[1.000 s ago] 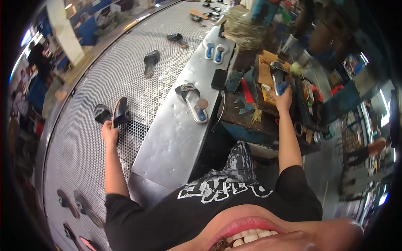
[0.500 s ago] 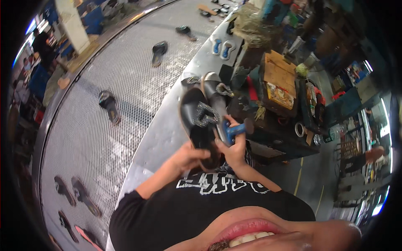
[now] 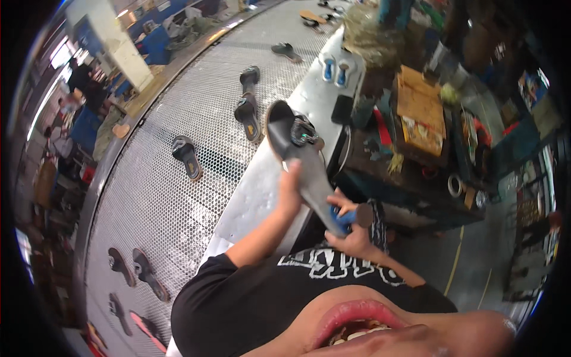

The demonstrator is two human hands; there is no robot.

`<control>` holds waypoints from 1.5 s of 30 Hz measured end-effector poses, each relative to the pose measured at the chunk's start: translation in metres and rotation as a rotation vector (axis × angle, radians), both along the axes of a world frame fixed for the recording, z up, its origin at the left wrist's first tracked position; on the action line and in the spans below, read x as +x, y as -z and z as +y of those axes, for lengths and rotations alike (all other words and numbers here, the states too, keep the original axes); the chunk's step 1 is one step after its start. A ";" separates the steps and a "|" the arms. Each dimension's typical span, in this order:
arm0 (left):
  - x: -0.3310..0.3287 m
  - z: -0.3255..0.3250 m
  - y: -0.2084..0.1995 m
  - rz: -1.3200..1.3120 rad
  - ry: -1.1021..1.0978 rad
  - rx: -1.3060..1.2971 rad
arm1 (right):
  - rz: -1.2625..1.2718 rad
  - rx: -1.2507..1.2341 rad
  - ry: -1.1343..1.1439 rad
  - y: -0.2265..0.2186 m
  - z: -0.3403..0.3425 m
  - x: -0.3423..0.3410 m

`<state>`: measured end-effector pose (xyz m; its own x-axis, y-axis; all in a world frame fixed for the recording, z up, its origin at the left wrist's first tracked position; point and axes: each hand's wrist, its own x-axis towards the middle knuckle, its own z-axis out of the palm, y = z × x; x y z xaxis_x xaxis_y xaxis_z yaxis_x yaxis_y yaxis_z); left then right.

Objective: Applying adhesive to shoe soles and attaching them to uppers on a conveyor assembly line.

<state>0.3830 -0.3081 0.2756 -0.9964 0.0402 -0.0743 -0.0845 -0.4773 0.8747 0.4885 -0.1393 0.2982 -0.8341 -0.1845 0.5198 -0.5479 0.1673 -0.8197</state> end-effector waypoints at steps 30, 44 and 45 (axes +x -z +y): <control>-0.093 -0.308 0.116 -0.240 -0.765 -2.081 | -0.162 0.655 1.003 -0.006 0.260 -0.195; -0.098 -0.288 0.108 -0.046 -0.661 -1.841 | 0.443 0.322 0.935 0.004 0.111 -0.128; -0.097 -0.281 0.103 -0.054 -0.649 -1.858 | 0.301 0.302 0.740 0.022 0.081 -0.120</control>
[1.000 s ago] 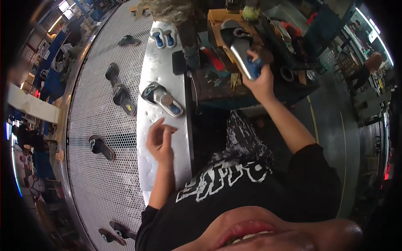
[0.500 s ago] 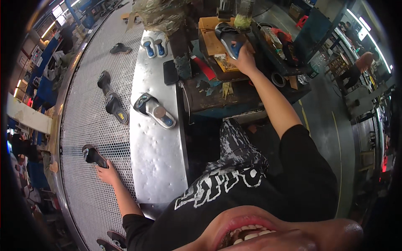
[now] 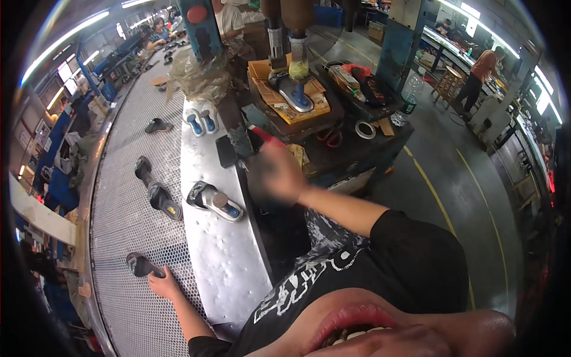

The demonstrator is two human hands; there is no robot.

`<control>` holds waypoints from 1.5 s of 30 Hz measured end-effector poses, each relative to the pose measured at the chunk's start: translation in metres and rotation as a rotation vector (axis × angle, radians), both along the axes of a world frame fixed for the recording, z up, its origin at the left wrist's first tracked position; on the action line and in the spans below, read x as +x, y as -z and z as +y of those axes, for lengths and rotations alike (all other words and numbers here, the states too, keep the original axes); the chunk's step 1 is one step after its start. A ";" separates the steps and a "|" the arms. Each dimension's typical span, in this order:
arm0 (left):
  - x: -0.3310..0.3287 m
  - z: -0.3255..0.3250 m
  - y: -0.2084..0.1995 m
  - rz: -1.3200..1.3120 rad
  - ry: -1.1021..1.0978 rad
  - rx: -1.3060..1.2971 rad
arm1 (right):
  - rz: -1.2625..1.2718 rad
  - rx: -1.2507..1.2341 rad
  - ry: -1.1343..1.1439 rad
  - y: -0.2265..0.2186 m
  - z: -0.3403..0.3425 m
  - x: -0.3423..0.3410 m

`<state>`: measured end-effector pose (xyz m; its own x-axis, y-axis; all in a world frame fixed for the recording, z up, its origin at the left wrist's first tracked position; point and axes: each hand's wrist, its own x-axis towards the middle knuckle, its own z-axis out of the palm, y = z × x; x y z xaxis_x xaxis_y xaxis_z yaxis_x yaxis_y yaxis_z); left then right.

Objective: Applying adhesive to shoe soles and attaching them to uppers on a conveyor assembly line.

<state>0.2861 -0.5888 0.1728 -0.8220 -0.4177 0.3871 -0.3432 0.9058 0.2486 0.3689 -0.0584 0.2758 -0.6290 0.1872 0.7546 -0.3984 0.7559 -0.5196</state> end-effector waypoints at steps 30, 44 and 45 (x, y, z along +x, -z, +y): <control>0.061 0.140 -0.027 0.220 0.219 2.220 | -0.433 -0.369 -0.827 0.003 -0.102 0.098; 0.140 0.380 -0.098 -0.437 1.012 1.723 | -0.583 -0.416 -0.358 -0.013 -0.024 0.145; 0.149 0.384 -0.107 -0.443 0.971 1.769 | -0.479 -0.404 -0.368 -0.010 -0.022 0.150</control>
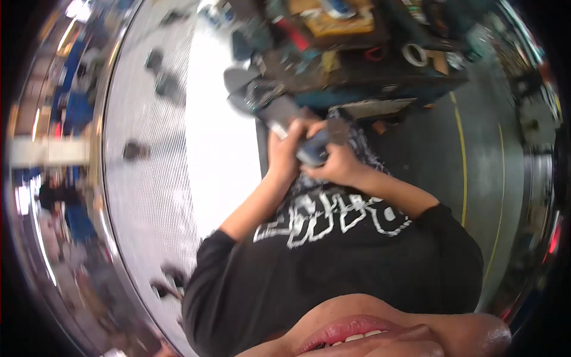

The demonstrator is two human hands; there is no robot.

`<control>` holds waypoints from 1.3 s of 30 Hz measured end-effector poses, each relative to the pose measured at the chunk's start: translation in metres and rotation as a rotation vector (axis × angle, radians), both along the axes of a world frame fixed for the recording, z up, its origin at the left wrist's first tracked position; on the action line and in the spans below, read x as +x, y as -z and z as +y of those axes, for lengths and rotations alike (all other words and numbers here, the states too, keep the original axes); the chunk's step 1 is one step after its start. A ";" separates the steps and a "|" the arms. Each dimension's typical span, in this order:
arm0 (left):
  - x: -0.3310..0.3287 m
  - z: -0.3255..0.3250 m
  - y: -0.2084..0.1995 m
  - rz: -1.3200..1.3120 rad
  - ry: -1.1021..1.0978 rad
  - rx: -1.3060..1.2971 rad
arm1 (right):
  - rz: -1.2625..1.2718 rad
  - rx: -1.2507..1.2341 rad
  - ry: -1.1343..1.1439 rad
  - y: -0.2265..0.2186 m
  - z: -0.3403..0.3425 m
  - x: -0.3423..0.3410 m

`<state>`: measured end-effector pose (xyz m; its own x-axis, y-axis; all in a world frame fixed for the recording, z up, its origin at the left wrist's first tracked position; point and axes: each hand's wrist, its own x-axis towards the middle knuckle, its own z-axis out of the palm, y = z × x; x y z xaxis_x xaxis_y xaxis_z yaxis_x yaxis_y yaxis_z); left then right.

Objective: Applying adhesive to shoe soles and attaching them to uppers on a conveyor assembly line.

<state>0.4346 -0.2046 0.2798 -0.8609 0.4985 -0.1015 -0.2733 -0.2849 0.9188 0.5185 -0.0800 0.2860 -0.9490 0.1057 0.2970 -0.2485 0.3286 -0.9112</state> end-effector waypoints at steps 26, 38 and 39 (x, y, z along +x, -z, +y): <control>0.003 0.014 -0.004 0.186 0.102 0.014 | 0.079 0.027 0.063 0.004 0.017 0.010; -0.162 0.239 -0.040 1.063 -0.295 -0.718 | 0.245 -0.231 0.601 -0.025 0.088 0.063; -0.163 0.239 -0.045 1.058 -0.218 -0.667 | 0.241 -0.233 0.604 -0.024 0.088 0.059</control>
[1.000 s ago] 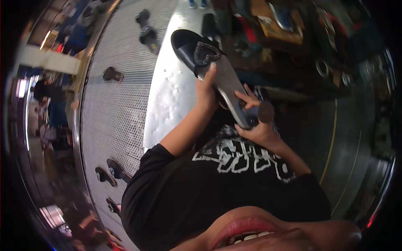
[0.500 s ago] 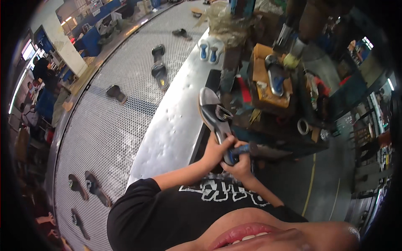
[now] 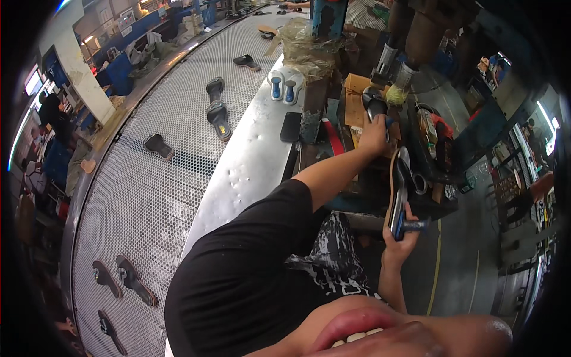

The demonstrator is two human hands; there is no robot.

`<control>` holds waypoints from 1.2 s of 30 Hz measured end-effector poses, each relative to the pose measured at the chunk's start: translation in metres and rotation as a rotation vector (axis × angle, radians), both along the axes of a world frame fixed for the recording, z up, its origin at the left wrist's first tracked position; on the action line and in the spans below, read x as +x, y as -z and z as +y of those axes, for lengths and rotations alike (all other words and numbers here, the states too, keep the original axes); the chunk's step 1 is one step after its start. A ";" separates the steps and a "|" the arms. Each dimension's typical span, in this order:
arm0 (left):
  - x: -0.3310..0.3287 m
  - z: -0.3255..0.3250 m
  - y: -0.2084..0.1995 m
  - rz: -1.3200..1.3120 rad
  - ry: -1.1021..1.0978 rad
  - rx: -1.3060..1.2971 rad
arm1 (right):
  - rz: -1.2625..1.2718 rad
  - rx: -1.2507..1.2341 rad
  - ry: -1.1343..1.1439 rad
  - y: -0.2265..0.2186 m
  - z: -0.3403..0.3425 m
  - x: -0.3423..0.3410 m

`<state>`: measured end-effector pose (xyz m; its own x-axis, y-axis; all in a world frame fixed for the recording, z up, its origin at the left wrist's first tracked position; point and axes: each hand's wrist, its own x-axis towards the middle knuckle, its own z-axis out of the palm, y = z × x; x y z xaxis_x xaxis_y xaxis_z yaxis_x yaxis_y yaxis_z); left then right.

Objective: Applying adhesive to shoe soles and attaching them to uppers on a conveyor assembly line.

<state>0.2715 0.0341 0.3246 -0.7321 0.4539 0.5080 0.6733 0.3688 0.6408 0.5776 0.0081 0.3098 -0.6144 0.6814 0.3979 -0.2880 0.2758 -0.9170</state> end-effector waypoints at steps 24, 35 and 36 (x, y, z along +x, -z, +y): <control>0.145 -0.395 0.134 -0.190 -0.537 0.074 | -0.590 0.665 0.221 -0.011 0.077 -0.238; 0.161 -0.390 0.108 -0.214 -0.486 0.114 | -0.011 0.449 -0.026 -0.012 0.123 -0.240; 0.162 -0.393 0.110 -0.212 -0.519 0.126 | 0.033 0.336 -0.103 -0.015 0.118 -0.242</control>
<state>0.4330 -0.3592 0.2145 -0.9346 -0.0468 0.3527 0.2764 0.5287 0.8025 0.3360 0.1263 0.3250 -0.6561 0.4437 0.6104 -0.3584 0.5287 -0.7695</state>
